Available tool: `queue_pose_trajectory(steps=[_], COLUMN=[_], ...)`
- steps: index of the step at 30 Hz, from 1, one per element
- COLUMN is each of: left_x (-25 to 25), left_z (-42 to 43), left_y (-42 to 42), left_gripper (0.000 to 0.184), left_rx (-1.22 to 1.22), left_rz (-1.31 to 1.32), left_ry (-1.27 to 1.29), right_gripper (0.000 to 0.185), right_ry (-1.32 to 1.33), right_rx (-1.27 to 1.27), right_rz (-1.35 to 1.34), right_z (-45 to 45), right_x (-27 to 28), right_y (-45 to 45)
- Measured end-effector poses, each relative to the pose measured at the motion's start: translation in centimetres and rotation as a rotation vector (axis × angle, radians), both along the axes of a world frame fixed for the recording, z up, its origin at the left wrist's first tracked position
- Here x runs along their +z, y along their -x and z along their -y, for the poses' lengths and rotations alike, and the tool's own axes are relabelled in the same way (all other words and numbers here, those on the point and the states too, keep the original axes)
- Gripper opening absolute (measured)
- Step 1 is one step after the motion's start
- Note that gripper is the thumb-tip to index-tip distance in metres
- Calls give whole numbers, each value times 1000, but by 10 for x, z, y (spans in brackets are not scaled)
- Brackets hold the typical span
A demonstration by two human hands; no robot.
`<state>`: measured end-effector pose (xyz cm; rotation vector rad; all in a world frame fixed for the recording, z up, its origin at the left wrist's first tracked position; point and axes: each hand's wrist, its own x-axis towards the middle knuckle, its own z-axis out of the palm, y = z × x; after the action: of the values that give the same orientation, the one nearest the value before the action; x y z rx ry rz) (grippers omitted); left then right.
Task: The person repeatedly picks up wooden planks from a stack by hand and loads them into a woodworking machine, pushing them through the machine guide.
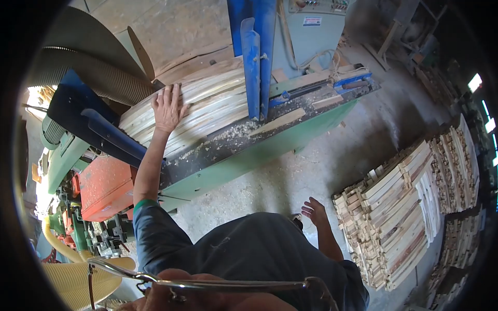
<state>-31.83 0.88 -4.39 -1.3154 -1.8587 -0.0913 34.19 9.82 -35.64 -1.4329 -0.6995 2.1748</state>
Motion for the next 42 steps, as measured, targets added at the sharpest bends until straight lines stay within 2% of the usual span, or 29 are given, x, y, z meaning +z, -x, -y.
queue_pose_trajectory(steps=[2,6,12,15,16,19,23,26,28,30,31,32,34,36,39,41,42], left_x=[-1,-7,-10,-15,-17,-7,4,11,10,8,7,0,-36,-116,-229,-337,-358], left_z=[-3,-11,-12,-13,-12,-3,-6,-6,-11,-32,-37,-51,-71,-93,-98,-94,-79], left_y=[7,14,13,14,16,7,-3,-22,-36,-60,-82,-115,-176,-237,-387,-474,-526], left_gripper=[82,75,71,69,69,60,48,43,46,60,70,70,61,62,64,72,63], left_rx=[16,54,24,44,81,51,36,131,162,392,282,244,91,-38,78,-25,-140], left_rz=[-50,-107,-107,-51,-28,8,92,122,156,143,242,248,428,750,1212,1475,1592], left_ry=[-123,-165,-200,-174,-153,-175,-259,-262,-231,-357,-388,-386,-556,-489,-76,351,433], right_gripper=[67,72,61,60,58,58,62,64,66,71,74,74,74,73,71,70,69], right_ry=[7,83,112,38,84,47,-34,-41,-31,-74,-109,-106,-57,-30,23,66,97], right_rx=[7,6,98,175,152,248,352,355,305,293,267,229,202,143,97,40,-22], right_rz=[3,91,128,138,121,215,260,284,292,333,307,307,317,349,459,458,456], right_z=[4,10,29,41,42,49,54,53,55,59,64,67,79,95,118,131,147], right_x=[2,-5,0,-1,-3,-8,-20,-26,-28,-28,-31,-34,-48,-56,-78,-77,-75], right_y=[2,13,20,18,16,9,-26,-61,-85,-119,-140,-161,-202,-240,-301,-333,-355])
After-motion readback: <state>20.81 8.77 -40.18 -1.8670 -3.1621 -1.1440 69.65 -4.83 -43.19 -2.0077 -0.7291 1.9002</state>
